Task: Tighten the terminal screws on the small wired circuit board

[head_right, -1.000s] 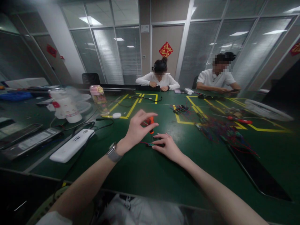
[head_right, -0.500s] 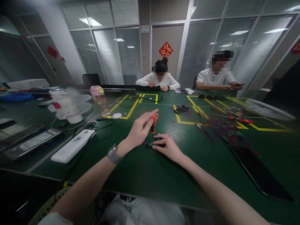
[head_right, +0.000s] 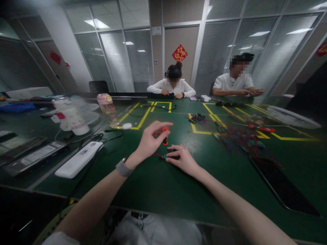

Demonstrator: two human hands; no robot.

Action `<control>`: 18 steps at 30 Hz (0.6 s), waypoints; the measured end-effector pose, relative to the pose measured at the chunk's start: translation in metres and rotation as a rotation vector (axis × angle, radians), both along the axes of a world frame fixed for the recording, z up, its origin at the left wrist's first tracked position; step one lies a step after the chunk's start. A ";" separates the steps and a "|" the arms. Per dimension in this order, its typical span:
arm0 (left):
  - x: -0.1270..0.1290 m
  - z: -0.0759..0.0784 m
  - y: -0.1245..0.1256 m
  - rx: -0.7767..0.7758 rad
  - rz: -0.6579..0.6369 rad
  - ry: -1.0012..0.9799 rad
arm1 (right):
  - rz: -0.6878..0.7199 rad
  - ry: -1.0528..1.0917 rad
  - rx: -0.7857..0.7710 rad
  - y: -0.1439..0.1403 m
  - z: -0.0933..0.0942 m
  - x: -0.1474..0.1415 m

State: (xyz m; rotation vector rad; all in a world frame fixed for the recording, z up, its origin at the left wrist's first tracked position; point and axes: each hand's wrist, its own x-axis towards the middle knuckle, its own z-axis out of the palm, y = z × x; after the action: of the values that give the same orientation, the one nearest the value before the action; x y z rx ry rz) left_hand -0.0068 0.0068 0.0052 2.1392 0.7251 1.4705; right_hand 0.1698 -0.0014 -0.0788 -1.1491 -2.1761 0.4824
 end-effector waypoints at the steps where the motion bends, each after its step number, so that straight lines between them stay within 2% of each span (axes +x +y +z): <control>1: 0.000 0.000 0.000 0.024 0.064 -0.003 | 0.001 -0.002 -0.001 0.000 0.000 0.000; 3: -0.001 0.002 -0.001 0.021 0.082 -0.010 | 0.000 -0.006 -0.003 0.000 0.000 0.000; 7: -0.002 0.005 -0.001 -0.191 -0.211 -0.061 | -0.005 -0.003 0.002 -0.001 0.001 -0.001; 8: -0.002 0.005 -0.001 -0.231 -0.250 -0.072 | -0.004 -0.004 0.002 -0.001 0.001 -0.001; 10: -0.003 0.004 0.001 -0.214 -0.205 -0.065 | 0.001 -0.015 -0.004 -0.001 0.002 -0.001; 13: -0.004 0.002 0.003 -0.005 0.072 0.001 | -0.002 -0.033 -0.017 0.000 0.002 -0.001; 15: -0.006 0.001 0.002 0.115 0.191 0.069 | -0.007 -0.035 -0.019 0.000 0.002 0.000; 16: -0.006 0.001 0.002 0.138 0.189 0.098 | -0.007 -0.033 -0.018 0.000 0.002 0.000; 18: -0.006 0.001 0.002 0.114 0.083 0.108 | -0.002 -0.027 -0.017 0.001 0.001 0.000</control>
State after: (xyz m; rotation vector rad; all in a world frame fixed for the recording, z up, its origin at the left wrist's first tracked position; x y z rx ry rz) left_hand -0.0128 0.0089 0.0060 2.3148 0.7940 1.4799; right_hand 0.1699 -0.0008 -0.0774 -1.1728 -2.1978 0.4885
